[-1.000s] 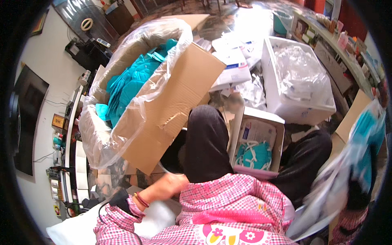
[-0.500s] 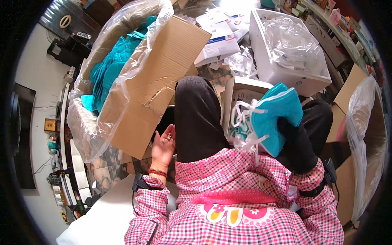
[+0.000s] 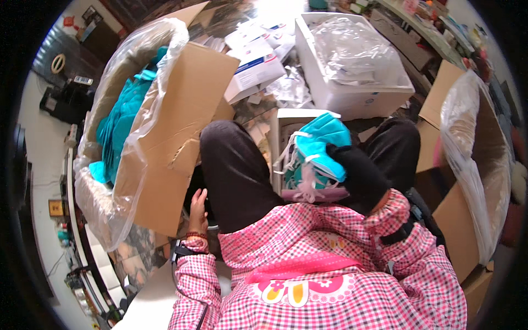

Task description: Sort and pack multiple face masks into boxes.

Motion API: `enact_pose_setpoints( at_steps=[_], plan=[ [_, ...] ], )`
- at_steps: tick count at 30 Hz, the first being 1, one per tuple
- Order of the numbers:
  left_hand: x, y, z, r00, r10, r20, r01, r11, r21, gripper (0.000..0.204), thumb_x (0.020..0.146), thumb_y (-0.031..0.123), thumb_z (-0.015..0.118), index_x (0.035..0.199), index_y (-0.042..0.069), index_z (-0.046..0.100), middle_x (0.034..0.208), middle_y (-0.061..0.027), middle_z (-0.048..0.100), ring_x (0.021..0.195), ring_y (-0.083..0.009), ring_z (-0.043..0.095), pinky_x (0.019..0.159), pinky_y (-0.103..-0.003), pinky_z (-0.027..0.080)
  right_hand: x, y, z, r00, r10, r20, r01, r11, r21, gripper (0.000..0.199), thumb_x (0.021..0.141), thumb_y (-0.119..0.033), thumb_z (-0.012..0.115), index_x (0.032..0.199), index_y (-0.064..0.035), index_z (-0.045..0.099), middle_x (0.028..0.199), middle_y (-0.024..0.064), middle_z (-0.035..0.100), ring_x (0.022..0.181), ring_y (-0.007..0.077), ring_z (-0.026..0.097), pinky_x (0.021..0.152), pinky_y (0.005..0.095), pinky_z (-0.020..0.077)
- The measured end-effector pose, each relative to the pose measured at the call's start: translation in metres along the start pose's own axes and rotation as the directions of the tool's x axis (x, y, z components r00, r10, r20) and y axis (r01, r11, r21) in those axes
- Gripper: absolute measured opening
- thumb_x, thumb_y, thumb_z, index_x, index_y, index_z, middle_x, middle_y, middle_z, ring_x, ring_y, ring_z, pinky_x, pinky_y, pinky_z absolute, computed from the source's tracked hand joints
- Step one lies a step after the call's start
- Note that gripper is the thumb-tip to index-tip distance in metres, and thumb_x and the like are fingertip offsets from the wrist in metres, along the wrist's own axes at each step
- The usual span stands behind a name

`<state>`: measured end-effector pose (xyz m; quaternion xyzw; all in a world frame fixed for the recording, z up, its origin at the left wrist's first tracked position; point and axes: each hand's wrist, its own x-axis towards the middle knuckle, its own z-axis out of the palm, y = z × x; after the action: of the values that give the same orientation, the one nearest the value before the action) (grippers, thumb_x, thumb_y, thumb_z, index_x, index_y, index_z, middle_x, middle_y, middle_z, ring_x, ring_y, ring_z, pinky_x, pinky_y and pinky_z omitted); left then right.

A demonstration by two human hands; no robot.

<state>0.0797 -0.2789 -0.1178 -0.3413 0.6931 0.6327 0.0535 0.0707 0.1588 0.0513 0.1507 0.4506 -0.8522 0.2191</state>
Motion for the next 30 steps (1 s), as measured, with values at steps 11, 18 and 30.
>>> enact_pose_setpoints(
  at_steps=[11, 18, 30],
  plan=[
    [-0.116, 0.078, 0.057, 0.659, 0.747, -0.090, -0.670, 0.638, 0.379, 0.019, 0.100, 0.017, 0.057, 0.092, 0.000, 0.059, 0.088, -0.0042, 0.064, 0.084, -0.0142, 0.059, 0.081, -0.030, 0.048, -0.002, 0.000, -0.003, 0.989, -0.009, -0.150, 0.001, 0.998, -0.055, 0.046, 0.095, -0.022, 0.065, 0.133, -0.0008, 0.052, 0.121, 0.0122, 0.064, 0.105, 0.0229, 0.066, 0.092, 0.0389, 0.0546],
    [-0.158, 0.145, 0.123, 0.732, 0.629, 0.263, -0.621, 0.774, -0.124, 0.022, 0.101, 0.018, 0.056, 0.096, -0.001, 0.066, 0.086, -0.0040, 0.067, 0.081, -0.0106, 0.061, 0.080, -0.024, 0.049, 0.008, 0.006, -0.007, 0.939, -0.335, -0.077, 0.288, 0.890, -0.354, 0.040, 0.094, -0.018, 0.065, 0.129, 0.0005, 0.056, 0.116, 0.0083, 0.066, 0.100, 0.0167, 0.065, 0.091, 0.0332, 0.0530],
    [-0.136, 0.125, 0.201, 0.707, 0.416, 0.571, -0.528, 0.849, 0.034, 0.053, 0.090, 0.046, 0.069, 0.110, -0.003, 0.063, 0.073, -0.0035, 0.060, 0.067, -0.0117, 0.054, 0.063, -0.029, 0.046, -0.007, 0.046, 0.008, 0.972, -0.153, -0.179, 0.158, 0.987, 0.012, 0.034, 0.094, -0.016, 0.065, 0.124, -0.0014, 0.059, 0.110, 0.0075, 0.067, 0.095, 0.0159, 0.065, 0.084, 0.0302, 0.0531]
  ],
)
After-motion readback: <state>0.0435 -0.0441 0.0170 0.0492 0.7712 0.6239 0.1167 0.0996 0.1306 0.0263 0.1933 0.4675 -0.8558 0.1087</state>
